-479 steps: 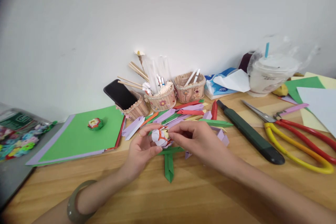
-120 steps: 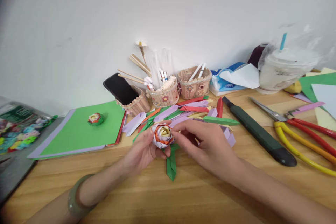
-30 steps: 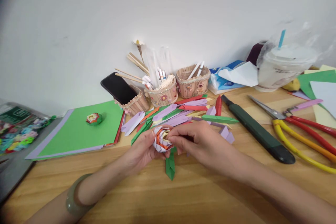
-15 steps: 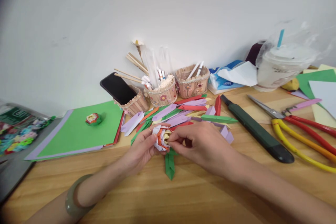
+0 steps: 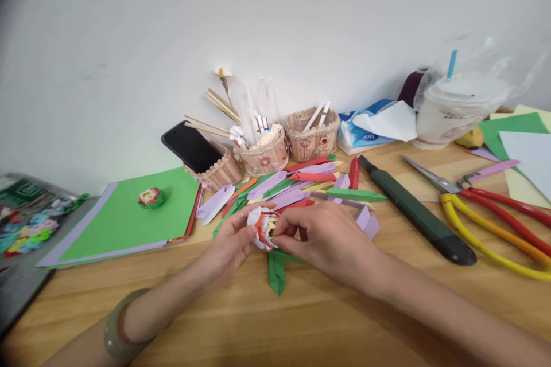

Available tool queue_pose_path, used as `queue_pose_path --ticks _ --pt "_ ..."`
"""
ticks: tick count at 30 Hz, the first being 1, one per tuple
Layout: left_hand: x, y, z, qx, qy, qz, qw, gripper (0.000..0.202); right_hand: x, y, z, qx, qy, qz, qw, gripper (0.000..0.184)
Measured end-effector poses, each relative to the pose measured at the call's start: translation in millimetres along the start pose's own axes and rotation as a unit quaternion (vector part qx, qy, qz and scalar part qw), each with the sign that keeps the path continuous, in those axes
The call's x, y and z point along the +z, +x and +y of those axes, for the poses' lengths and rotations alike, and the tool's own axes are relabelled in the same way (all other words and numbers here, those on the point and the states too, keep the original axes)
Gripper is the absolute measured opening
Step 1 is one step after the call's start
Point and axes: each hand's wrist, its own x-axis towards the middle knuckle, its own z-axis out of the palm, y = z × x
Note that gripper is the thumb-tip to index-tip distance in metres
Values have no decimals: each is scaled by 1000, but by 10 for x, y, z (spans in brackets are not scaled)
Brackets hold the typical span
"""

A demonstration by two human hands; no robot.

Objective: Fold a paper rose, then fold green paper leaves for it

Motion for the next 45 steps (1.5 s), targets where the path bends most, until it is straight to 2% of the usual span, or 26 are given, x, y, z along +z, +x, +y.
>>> queue_pose_path --ticks 16,22,31,35,40,45 --pt "0 16 -4 1 -8 6 1000 44 9 -14 -12 -34 -51 71 996 12" --pt "29 27 27 -12 -35 37 999 49 -15 -7 2 -76 -52 81 992 16" --pt "27 17 11 1 -27 9 1000 43 21 -7 23 -52 -75 84 992 12" --pt "12 21 9 -17 -42 34 998 48 -25 -10 9 -114 -62 112 985 12" --pt "2 22 22 -12 -55 35 998 51 -65 -24 -11 -186 -87 208 956 11" --pt "9 20 38 -17 -72 27 997 50 -1 -25 51 -250 -178 230 923 14"
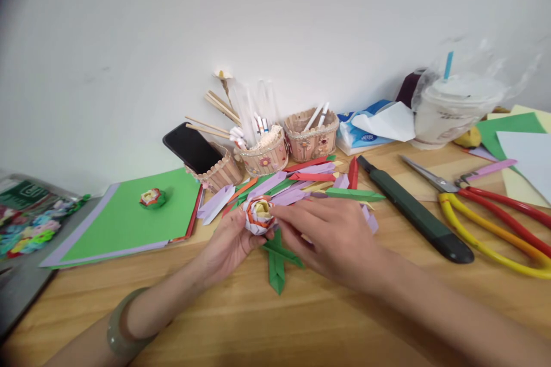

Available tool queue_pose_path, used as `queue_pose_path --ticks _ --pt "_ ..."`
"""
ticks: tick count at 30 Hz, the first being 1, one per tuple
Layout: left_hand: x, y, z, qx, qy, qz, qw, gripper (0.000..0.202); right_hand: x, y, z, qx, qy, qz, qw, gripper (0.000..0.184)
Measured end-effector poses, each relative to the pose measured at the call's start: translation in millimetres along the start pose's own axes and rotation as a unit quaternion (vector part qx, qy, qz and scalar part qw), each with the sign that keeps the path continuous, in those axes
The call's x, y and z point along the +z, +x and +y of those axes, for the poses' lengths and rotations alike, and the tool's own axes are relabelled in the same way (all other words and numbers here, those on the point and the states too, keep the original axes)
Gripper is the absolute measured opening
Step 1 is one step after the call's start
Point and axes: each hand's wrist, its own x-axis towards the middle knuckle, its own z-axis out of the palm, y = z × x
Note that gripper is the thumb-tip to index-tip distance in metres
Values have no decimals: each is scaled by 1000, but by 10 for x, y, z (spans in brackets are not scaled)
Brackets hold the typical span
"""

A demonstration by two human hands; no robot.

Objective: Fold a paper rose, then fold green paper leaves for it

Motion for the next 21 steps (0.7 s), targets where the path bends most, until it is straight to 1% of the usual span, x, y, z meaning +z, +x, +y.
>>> queue_pose_path --ticks 3,5,10,13,17,19,21 --pt "2 -2 2 -1 -8 -12 1000 43 23 -44 3 -54 -28 -32 998 17" --pt "0 -3 4 -2 -10 -19 1000 39 17 -56 -4 -57 -14 -39 998 18" --pt "-6 0 9 -8 0 -21 1000 39 -7 -12 -21 26 14 -7 1000 15" --pt "-3 -1 4 -12 -2 -24 1000 39 13 9 -16 28 35 -5 999 12" --pt "6 -9 -6 -33 -4 -44 998 46 38 -1 -14 30 39 -33 998 10" --pt "5 -11 -6 -41 -3 -54 998 48 23 6 -23 45 65 -41 996 9" --pt "-2 -9 -5 -43 -5 -54 998 46 -8 28 -38 57 112 -36 991 11"
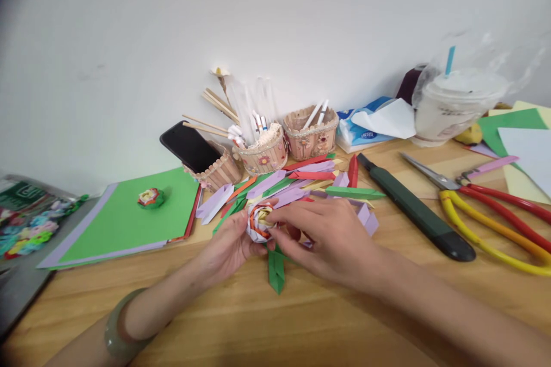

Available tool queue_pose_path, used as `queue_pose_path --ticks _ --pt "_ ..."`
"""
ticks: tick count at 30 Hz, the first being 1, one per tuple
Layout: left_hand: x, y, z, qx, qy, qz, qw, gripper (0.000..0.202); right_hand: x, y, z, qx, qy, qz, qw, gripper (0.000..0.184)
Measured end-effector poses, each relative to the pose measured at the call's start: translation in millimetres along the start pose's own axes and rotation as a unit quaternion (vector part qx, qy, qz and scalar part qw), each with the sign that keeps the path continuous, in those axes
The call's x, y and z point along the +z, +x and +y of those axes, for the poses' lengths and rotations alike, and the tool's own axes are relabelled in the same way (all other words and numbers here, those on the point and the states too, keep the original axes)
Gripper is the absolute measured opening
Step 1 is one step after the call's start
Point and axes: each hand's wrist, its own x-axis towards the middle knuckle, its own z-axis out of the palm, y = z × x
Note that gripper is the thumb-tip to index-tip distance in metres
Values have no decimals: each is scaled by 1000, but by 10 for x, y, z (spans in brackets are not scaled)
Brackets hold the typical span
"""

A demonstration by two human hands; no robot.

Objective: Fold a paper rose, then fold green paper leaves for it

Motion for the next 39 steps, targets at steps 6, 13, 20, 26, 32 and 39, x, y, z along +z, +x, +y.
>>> queue_pose_path --ticks 6,13,20,26,32,39 --pt "-28 21 -11 -39 -19 -25 999 49 -49 36 -39 47 36 -15 998 14" --pt "-24 16 -29 -95 14 -2 995 60 -18 16 -40 9 34 -37 999 14" --pt "-21 22 -61 -89 34 -19 995 63 -16 -27 -51 -34 -6 -30 999 13" --pt "-1 -9 -89 -68 62 8 996 56 19 -54 -93 -13 -4 -67 998 14" --pt "17 -9 -77 -55 91 -3 994 58 -8 -13 -142 53 -24 -8 998 9" --pt "-7 -9 -101 -55 97 22 994 55 -3 -26 -156 45 -4 -53 998 6"
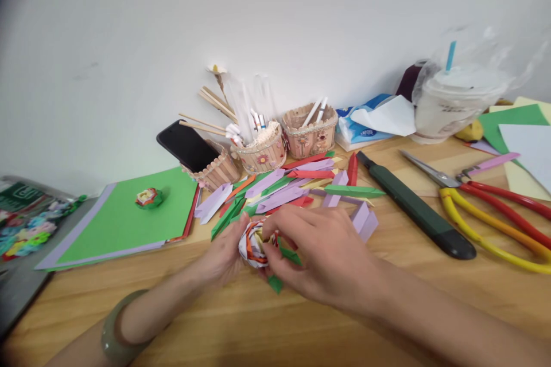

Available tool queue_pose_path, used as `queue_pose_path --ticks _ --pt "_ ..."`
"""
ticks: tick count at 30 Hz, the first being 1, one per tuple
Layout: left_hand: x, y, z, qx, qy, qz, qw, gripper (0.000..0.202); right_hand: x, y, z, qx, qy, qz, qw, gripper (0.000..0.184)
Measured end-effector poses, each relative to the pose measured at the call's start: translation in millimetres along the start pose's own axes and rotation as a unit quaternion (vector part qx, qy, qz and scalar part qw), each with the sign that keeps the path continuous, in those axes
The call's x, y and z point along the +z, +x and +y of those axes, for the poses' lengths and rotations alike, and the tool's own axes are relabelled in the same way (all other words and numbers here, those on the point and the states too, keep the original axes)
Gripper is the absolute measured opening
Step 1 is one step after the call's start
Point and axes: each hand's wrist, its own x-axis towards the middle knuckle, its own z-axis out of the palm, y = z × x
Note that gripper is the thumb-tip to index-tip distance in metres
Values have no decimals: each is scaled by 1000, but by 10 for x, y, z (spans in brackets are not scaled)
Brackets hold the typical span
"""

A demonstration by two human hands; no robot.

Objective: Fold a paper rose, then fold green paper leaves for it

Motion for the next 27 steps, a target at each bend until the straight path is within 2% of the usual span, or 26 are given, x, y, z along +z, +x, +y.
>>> queue_pose_path --ticks 3,7,11,16,22,24,27 --pt "2 -1 -1 9 9 4 1000 57 8 -4 16 26 -11 15 999 6" --pt "1 9 -1 9 -10 -4 1000 59 -23 3 21 18 0 35 999 8" --pt "3 9 13 4 -29 0 1000 56 -24 -4 29 1 24 1 1000 9" --pt "4 -1 31 15 -13 9 1000 56 14 -15 62 26 35 -46 998 13" --pt "-20 19 -14 18 -5 31 999 59 25 -10 49 28 43 -67 996 13" --pt "-14 17 -8 27 -15 25 999 59 38 -9 50 28 45 -61 997 12" --pt "3 -2 39 70 -53 -14 996 59 56 -4 60 39 39 -21 998 11"
